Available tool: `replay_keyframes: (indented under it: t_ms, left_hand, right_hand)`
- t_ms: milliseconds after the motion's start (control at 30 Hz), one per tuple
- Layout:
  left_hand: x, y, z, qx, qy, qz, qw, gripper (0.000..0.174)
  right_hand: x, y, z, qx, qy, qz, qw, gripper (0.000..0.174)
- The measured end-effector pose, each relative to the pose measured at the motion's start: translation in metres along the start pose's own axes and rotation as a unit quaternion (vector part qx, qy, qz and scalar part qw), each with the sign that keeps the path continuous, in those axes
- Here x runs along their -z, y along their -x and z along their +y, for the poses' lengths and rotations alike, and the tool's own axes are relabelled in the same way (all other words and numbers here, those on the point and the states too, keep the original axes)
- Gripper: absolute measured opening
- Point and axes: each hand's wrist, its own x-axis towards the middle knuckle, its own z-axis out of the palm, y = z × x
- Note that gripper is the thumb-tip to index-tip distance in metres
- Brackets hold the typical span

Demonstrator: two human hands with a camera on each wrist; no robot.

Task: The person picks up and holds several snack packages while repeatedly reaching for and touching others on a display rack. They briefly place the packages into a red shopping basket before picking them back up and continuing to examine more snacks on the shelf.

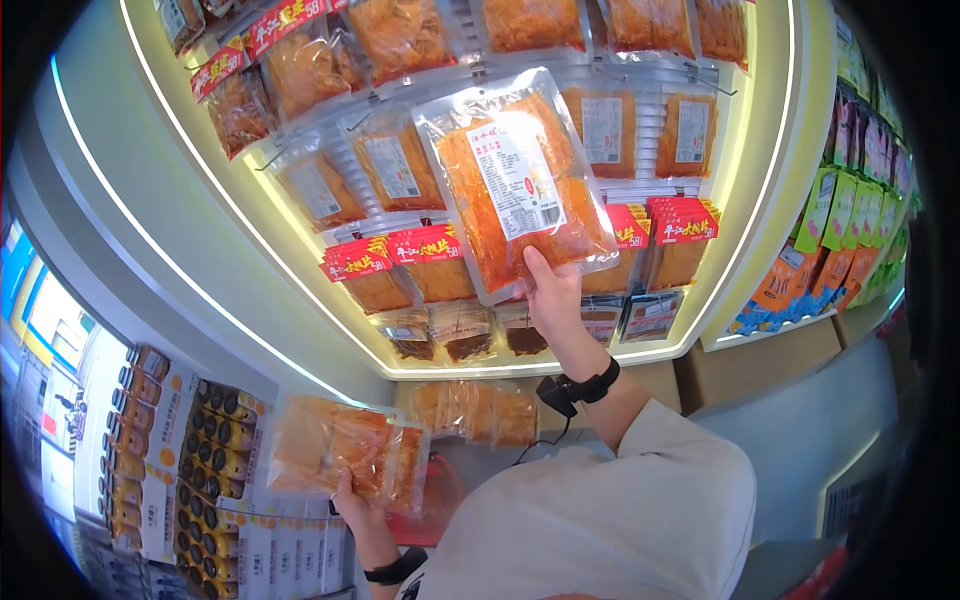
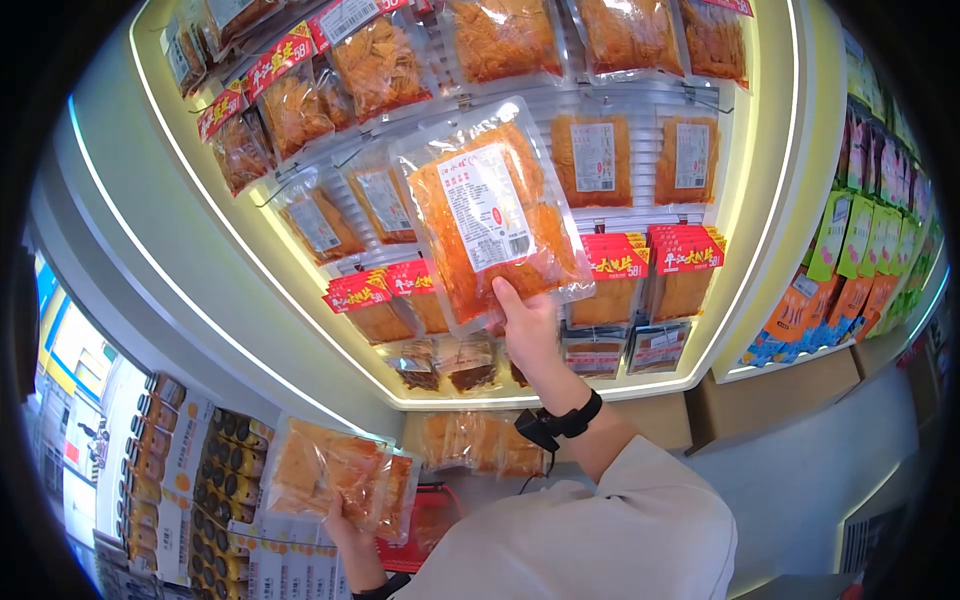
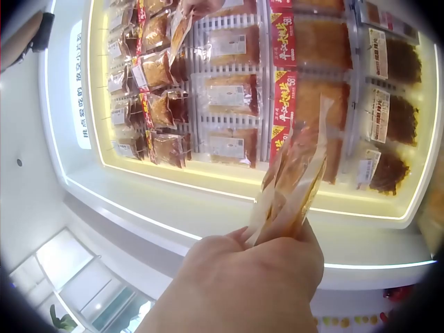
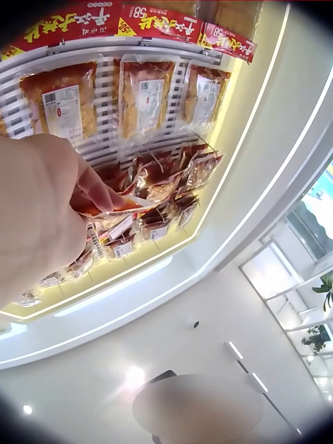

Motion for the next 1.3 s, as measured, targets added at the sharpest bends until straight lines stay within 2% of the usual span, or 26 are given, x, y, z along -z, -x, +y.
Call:
replay_keyframes:
  t_ms: [433,533,600,767,867,1067,1200,1267,1300]
  left_hand:
    - [0.002,0.015,-0.008,-0.038,-0.044,0.004,0.998,0.040]
    - [0.011,0.011,-0.010,-0.027,-0.041,0.006,0.999,0.041]
    - [0.009,0.013,-0.009,-0.021,-0.042,0.005,0.999,0.041]
    - [-0.008,0.021,-0.008,-0.009,-0.045,-0.006,0.999,0.042]
    - [-0.012,0.020,-0.011,-0.021,-0.049,-0.023,0.998,0.041]
    - [-0.010,0.012,-0.019,-0.033,-0.054,0.003,0.998,0.040]
    - [-0.022,0.020,-0.020,-0.062,-0.067,0.015,0.996,0.041]
    - [-0.028,0.021,-0.023,-0.073,-0.064,0.019,0.995,0.041]
    - [-0.032,0.022,-0.023,-0.073,-0.065,0.002,0.995,0.042]
  right_hand:
    - [-0.010,-0.018,0.015,0.013,0.007,-0.010,1.000,0.019]
    - [-0.016,-0.025,0.020,0.018,0.004,0.025,1.000,0.018]
    - [-0.017,-0.034,0.027,0.004,0.016,0.052,0.999,0.017]
    - [-0.008,-0.075,0.059,0.009,0.001,0.054,0.999,0.017]
    - [0.002,-0.103,0.083,0.045,-0.002,0.011,0.999,0.018]
    - [0.002,-0.117,0.091,-0.013,-0.019,0.079,0.997,0.025]
    - [0.023,-0.079,0.099,-0.227,0.007,0.095,0.969,0.032]
    - [0.037,-0.042,0.115,-0.218,0.128,0.025,0.967,0.030]
    - [0.034,-0.016,0.116,-0.171,0.186,-0.027,0.967,0.029]
